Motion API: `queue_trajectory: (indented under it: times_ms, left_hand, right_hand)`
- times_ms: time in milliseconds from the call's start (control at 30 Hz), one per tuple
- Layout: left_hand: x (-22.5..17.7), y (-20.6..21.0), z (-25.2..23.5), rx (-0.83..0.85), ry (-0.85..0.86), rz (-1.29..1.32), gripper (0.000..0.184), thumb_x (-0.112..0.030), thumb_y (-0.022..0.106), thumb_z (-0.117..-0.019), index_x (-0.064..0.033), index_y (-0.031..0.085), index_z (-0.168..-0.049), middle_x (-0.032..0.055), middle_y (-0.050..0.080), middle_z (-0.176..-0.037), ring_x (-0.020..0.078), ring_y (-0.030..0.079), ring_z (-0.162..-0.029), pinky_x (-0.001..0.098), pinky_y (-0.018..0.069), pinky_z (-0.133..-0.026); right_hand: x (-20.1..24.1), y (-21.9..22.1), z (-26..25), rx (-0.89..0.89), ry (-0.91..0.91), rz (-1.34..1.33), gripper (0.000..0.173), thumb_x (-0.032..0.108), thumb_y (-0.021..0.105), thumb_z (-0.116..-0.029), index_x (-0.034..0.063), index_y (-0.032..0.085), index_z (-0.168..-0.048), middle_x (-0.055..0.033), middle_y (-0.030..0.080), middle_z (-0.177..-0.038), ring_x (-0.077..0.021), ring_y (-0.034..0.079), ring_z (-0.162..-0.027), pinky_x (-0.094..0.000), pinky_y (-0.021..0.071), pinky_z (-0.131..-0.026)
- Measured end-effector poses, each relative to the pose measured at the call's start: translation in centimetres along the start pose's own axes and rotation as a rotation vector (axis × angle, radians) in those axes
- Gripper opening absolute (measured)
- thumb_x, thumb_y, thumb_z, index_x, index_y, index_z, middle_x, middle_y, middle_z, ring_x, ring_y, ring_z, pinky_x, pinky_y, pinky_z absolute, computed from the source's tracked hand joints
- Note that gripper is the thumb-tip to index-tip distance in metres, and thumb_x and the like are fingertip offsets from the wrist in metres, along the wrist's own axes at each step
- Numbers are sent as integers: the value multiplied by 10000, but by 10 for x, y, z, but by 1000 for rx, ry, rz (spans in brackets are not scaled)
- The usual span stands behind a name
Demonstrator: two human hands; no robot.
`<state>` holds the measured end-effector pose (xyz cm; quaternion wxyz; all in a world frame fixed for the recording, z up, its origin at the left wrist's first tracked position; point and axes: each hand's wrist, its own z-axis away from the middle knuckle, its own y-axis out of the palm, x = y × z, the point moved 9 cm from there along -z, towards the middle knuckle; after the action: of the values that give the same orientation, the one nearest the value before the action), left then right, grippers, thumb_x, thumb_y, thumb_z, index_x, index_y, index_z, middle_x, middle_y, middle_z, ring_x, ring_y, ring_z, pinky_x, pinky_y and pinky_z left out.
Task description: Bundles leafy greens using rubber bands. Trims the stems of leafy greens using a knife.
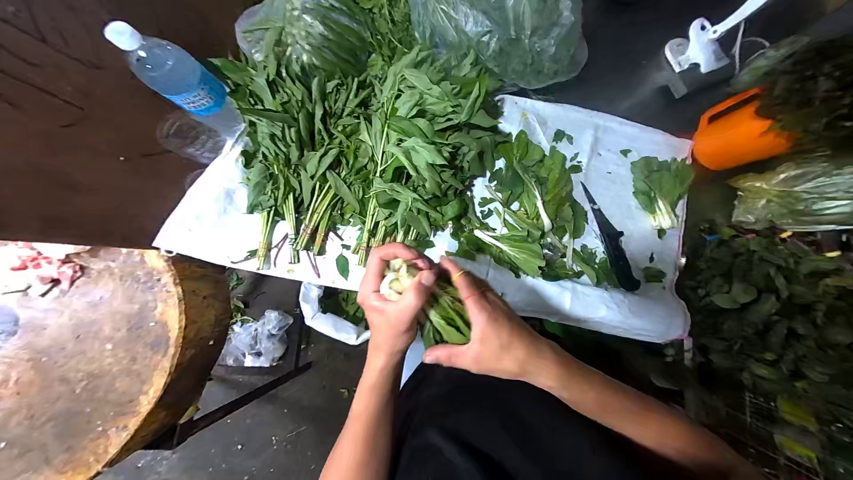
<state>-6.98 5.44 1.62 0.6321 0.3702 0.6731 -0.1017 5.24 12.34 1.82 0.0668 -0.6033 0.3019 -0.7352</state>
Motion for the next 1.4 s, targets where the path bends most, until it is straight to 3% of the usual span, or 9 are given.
queue_trajectory:
  times_ms: [133, 333, 400, 533, 867, 1000, 1100, 1233, 1400]
  left_hand:
    - [6, -11, 2, -74, -34, 70, 441, -288, 811, -856, -172, 581, -1214, 32, 685, -915, 187, 695, -800, 370, 619, -762]
    - [29, -24, 18, -313, -255, -52, 866, -388, 799, -852, -92, 329, -1517, 138, 690, -1213, 254, 711, -1035, 413, 611, -885]
    - [36, -23, 27, -375, -297, -49, 947, -364, 848, -807, -46, 299, -1510, 148, 694, -1181, 244, 720, -1005, 398, 619, -871]
    - [46, -27, 30, -443, -357, 15, 627, -134, 742, -862, 6, 440, -1393, 147, 718, -986, 240, 730, -881, 398, 630, -796]
    - [32, -41, 11, -279, -254, 22, 534, -198, 843, -774, -51, 551, -1197, 75, 711, -890, 225, 732, -827, 411, 639, -803]
    - [12, -64, 5, -159, -137, -84, 477, -229, 853, -795, -127, 606, -1190, 36, 707, -878, 231, 726, -841, 450, 625, -856]
    - [7, -66, 3, -112, -149, -121, 458, -236, 849, -799, -152, 614, -1183, 20, 715, -885, 215, 729, -836, 429, 630, -847]
    - [7, -49, -2, -40, -179, -155, 499, -203, 852, -783, -149, 603, -1213, 35, 733, -933, 200, 728, -847, 374, 631, -793]
    - [11, -32, -2, 28, -218, -195, 486, -177, 837, -780, -149, 612, -1210, 26, 730, -920, 172, 724, -824, 341, 631, -752]
  right_hand:
    - [3, 12, -7, -124, -76, 75, 836, 247, 830, -751, -50, 494, -1456, -190, 669, -1295, -279, 646, -1208, -431, 514, -1054]
    - [-11, 21, -18, -191, -41, 107, 684, 177, 832, -753, 40, 603, -1382, -141, 708, -1228, -271, 680, -1139, -453, 550, -997]
    - [-11, 26, -19, -156, -81, 178, 674, 181, 835, -769, 39, 603, -1386, -170, 696, -1231, -311, 674, -1131, -484, 545, -980]
    - [-11, 41, -17, 33, -96, 320, 653, 226, 801, -802, 44, 584, -1389, -204, 645, -1289, -360, 616, -1207, -497, 487, -1044]
    - [-18, 13, -11, 176, -90, 5, 941, 451, 789, -866, 36, 343, -1584, -194, 411, -1593, -297, 415, -1467, -465, 348, -1213]
    - [-95, -50, -14, -35, 208, 0, 654, 300, 663, -987, 94, 415, -1556, -110, 618, -1407, -225, 657, -1190, -453, 550, -1009]
    - [-156, -72, -41, -126, 252, 305, 347, 135, 633, -990, 18, 655, -1315, -170, 675, -1275, -331, 619, -1229, -530, 475, -1083]
    - [-210, -46, -70, 89, 326, 515, 313, 117, 705, -932, 40, 712, -1235, -193, 664, -1262, -390, 593, -1228, -597, 420, -1091]
    - [-190, -84, -63, 11, 384, 280, 327, 76, 597, -987, 30, 658, -1305, -156, 725, -1098, -304, 707, -991, -534, 571, -912]
